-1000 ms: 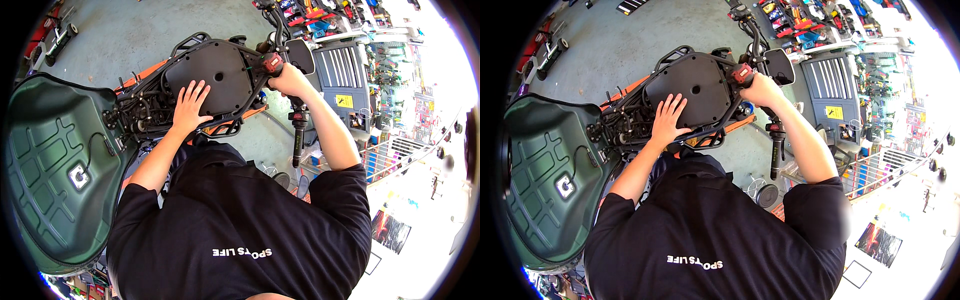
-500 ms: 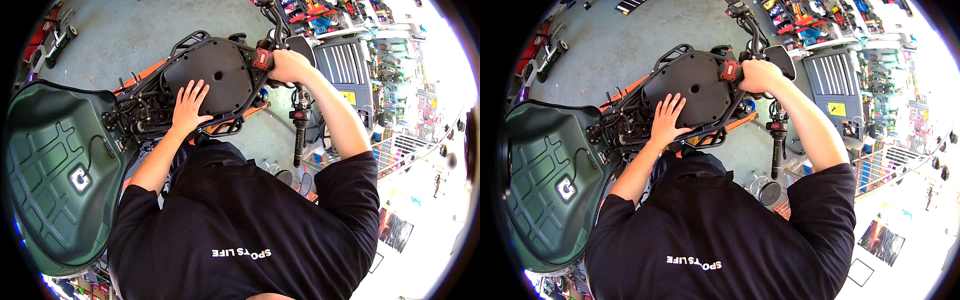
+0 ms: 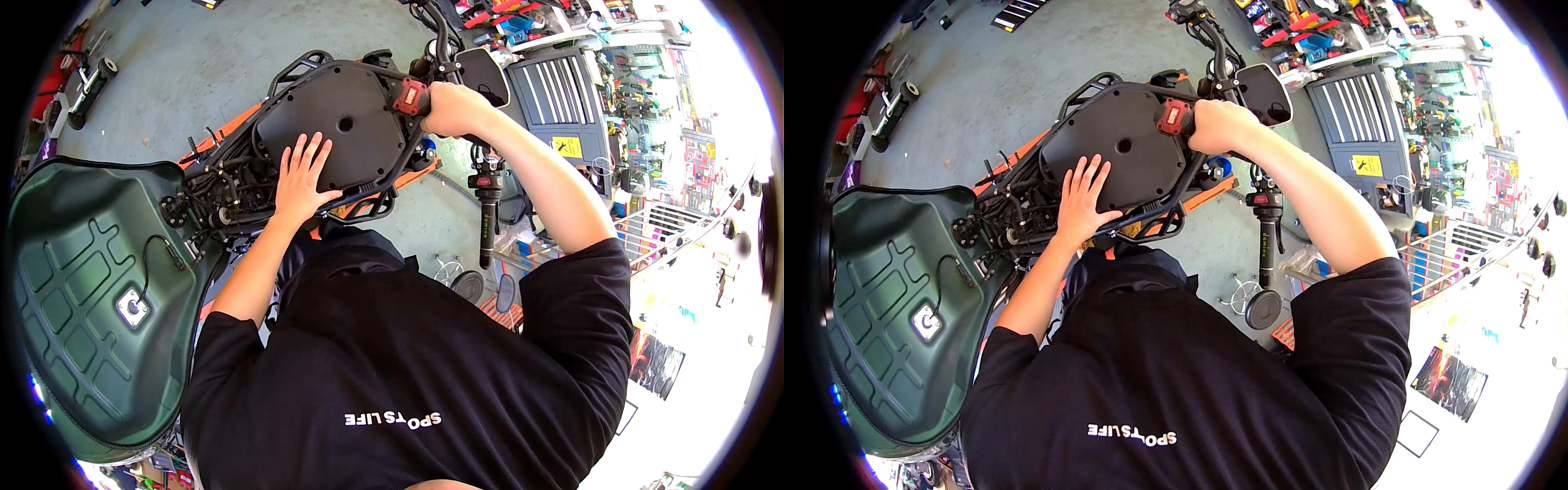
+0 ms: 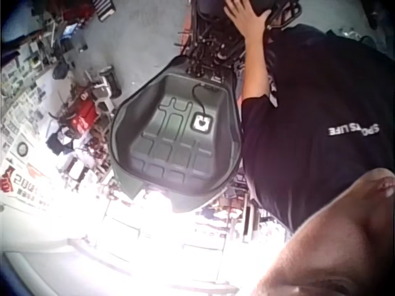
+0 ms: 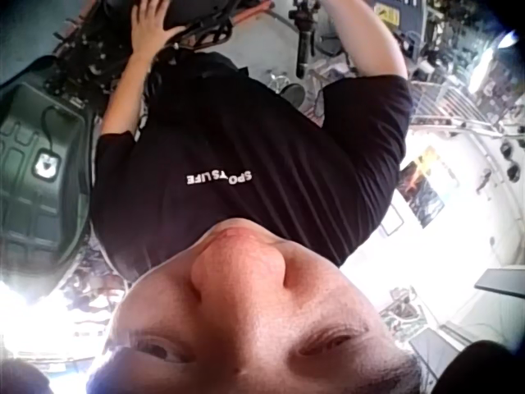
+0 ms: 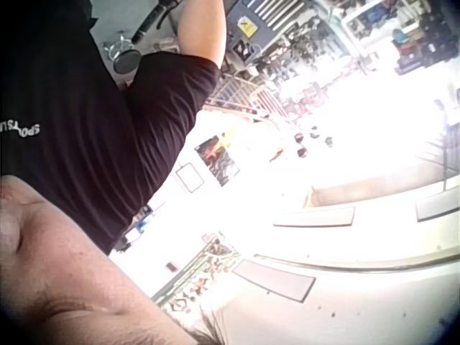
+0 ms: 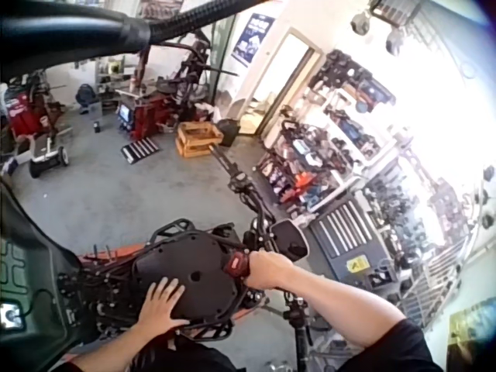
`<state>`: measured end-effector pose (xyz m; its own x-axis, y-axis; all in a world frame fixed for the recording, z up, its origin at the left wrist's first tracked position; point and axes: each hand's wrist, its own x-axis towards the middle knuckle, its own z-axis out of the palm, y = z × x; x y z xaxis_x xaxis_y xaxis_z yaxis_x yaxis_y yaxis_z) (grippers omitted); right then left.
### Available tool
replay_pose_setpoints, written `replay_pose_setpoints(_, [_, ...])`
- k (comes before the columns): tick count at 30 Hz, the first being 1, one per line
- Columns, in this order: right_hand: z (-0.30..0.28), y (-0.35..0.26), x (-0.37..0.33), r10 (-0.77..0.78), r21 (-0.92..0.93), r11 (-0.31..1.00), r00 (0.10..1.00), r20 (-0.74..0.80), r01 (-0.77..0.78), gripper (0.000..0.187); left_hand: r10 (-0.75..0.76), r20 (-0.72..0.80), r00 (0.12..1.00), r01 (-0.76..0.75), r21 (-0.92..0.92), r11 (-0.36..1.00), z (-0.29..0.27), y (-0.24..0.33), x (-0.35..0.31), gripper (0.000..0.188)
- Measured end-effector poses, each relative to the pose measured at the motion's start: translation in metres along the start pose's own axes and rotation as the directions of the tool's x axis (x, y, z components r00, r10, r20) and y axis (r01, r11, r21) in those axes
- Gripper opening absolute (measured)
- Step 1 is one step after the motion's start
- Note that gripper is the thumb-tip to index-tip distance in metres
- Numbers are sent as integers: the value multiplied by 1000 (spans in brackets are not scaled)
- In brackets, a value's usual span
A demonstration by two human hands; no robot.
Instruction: The person uses a cordless impact driver to fasten screws into a black plastic cover on a motorcycle frame. The person systematically moves around the cover, securing multiple fasteners to attach the component to the bike.
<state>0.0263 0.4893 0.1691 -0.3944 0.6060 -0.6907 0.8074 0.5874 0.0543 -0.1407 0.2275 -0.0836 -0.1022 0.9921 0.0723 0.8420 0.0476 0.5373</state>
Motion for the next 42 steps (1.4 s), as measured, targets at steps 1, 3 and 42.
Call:
replay_pose_setpoints(1, [-6,-5,-6,-2,-2,1000,1000,18,2,29,-6,-14,1000,5,-28,1000,-2,2,2,117])
replay_pose_setpoints(3, [-4,-2,-4,-9,-25,1000,1000,7,9,29,-49,-127,991,26,-178,984,-4,7,10,102])
replay_pose_setpoints(42, [72,50,-95,120,291,953,987,-110,-84,37,72,-166,984,-69,25,997,35,-11,38,70])
